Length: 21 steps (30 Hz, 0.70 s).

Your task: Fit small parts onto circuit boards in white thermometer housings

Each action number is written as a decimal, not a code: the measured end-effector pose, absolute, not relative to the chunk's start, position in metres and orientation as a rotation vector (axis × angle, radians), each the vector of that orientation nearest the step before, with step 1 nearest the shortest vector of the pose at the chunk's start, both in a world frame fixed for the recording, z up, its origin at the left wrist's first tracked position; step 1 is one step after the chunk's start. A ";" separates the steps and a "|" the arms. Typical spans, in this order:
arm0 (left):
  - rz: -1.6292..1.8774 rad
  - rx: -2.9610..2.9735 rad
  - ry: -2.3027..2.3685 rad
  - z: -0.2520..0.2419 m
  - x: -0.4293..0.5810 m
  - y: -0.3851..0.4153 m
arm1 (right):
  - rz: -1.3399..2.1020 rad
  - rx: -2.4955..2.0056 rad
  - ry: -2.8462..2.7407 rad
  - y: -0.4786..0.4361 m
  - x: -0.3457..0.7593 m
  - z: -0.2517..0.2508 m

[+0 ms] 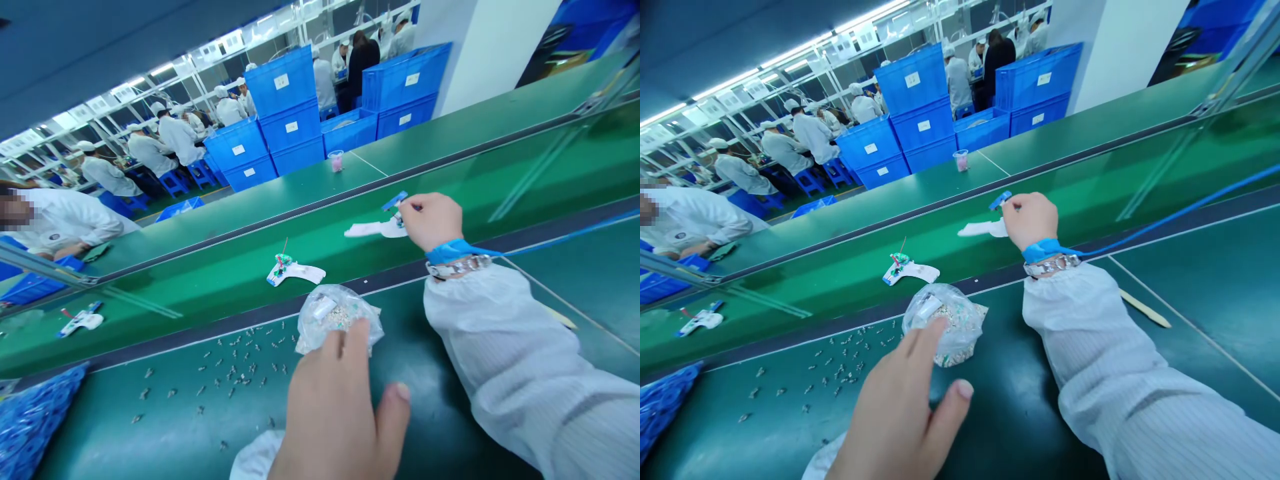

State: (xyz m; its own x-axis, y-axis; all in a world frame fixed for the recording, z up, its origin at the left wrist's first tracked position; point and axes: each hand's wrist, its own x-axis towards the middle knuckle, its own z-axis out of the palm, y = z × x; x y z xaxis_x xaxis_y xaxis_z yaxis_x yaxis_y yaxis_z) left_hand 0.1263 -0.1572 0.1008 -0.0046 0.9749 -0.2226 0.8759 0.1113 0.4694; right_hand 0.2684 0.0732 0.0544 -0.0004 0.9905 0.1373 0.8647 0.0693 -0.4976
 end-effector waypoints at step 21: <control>0.765 1.878 1.983 0.090 0.112 -0.153 | 0.592 -1.261 -2.484 0.047 0.173 0.020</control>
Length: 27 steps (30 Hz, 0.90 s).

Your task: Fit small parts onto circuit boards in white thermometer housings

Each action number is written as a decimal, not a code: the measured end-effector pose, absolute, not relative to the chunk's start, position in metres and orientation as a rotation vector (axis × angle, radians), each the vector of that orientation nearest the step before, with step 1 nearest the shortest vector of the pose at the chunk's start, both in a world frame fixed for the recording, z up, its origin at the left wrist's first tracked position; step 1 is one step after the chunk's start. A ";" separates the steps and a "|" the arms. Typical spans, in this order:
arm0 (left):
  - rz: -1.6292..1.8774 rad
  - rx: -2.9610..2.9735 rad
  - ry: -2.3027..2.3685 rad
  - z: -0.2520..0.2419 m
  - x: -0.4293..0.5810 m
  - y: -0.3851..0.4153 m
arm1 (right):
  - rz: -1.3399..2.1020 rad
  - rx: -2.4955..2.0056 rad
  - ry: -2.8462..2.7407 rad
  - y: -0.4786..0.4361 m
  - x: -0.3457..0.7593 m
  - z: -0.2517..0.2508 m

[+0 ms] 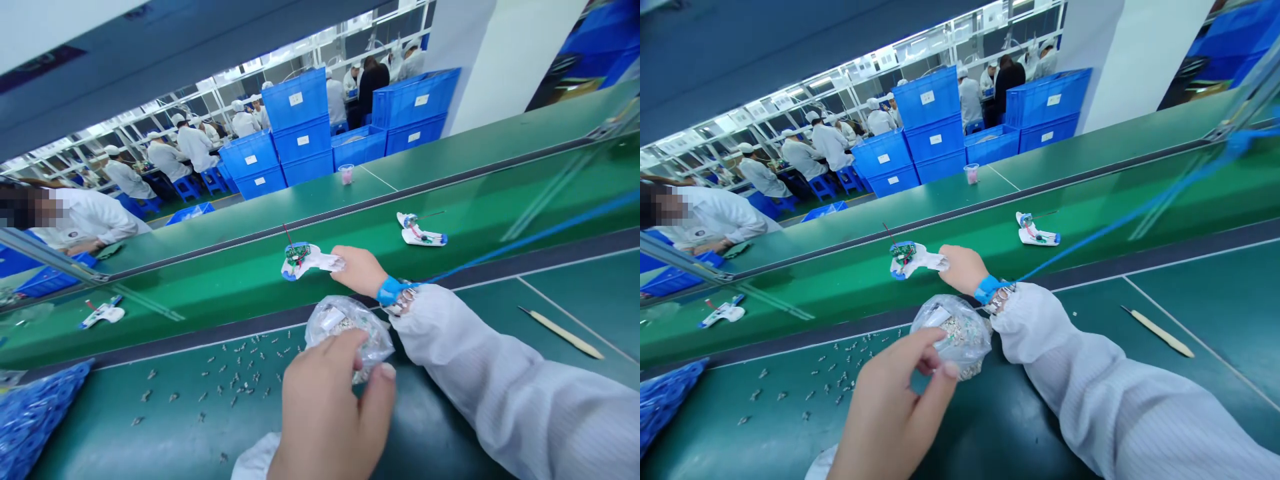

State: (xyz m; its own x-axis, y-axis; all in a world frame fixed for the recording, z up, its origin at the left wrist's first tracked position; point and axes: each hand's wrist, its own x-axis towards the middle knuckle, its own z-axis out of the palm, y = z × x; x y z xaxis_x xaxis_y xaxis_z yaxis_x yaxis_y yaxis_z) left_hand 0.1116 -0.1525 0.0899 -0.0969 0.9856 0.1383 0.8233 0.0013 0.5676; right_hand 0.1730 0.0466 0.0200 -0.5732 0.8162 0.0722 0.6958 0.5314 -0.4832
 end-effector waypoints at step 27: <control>0.995 1.810 2.002 0.100 0.081 -0.159 | 0.677 -0.866 -2.885 0.001 0.240 0.099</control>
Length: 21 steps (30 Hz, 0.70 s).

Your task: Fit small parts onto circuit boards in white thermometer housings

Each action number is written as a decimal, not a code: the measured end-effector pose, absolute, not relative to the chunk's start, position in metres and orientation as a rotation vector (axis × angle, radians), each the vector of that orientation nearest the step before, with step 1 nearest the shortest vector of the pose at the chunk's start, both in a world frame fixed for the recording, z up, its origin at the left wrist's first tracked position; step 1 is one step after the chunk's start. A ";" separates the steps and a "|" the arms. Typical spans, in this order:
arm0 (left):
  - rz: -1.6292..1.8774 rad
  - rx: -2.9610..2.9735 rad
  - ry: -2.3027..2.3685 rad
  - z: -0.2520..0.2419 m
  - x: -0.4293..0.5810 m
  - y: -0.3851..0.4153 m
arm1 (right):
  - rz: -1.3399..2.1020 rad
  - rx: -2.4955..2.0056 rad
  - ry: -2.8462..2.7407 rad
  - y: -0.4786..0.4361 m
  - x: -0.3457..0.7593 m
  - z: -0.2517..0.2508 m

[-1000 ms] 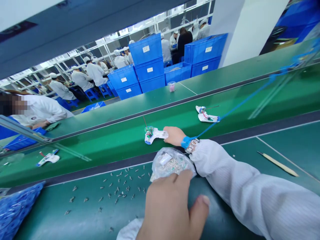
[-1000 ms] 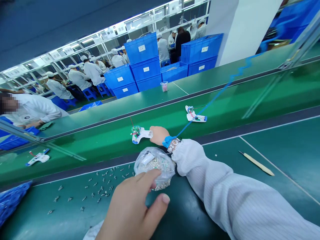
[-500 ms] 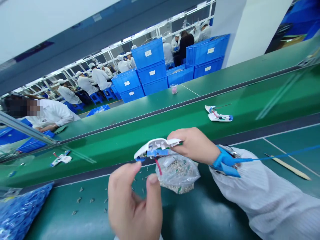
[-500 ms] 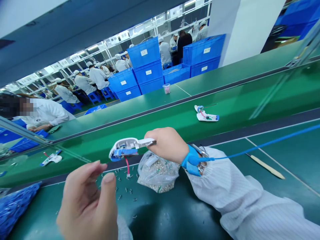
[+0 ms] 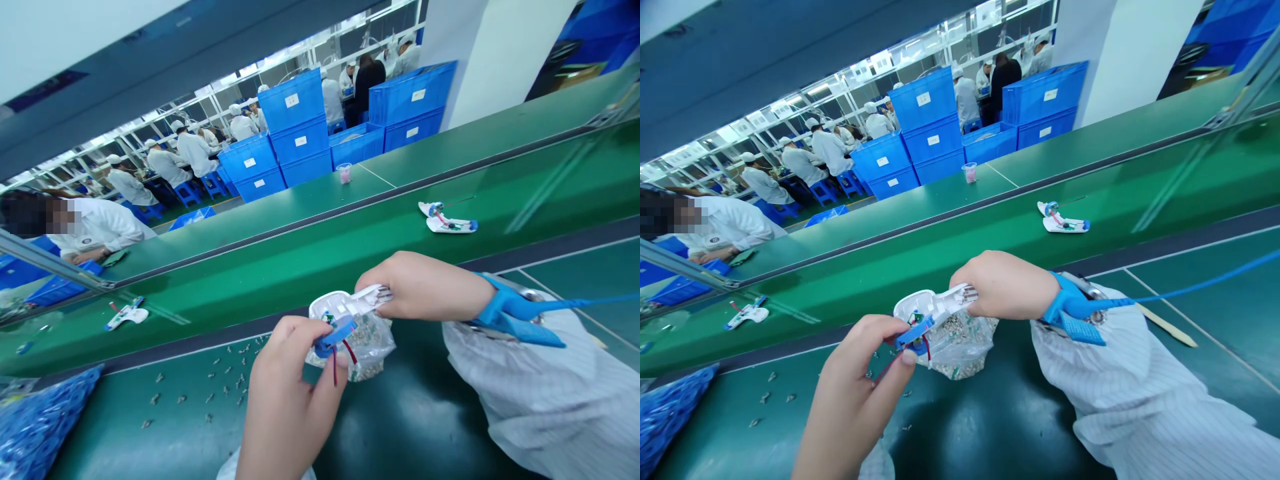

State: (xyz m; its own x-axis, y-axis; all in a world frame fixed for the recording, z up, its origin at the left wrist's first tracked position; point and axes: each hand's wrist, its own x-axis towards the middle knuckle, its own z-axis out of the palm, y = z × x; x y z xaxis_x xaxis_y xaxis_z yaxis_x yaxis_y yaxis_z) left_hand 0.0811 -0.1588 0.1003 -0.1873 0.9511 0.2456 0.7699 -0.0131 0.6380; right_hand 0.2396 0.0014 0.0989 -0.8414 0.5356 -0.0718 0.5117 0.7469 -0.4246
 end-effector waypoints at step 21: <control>1.220 1.310 1.255 0.096 0.055 -0.171 | 2.665 0.262 -2.553 0.025 0.212 0.057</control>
State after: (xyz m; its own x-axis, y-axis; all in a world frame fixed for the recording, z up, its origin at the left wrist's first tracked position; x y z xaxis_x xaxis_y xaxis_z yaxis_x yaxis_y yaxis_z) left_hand 0.0552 -0.1709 0.0962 -0.0110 0.9982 0.0591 0.0867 -0.0579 0.9945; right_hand 0.2125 0.0249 0.0572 -0.8389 -0.4718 -0.2715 0.2914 0.0320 -0.9561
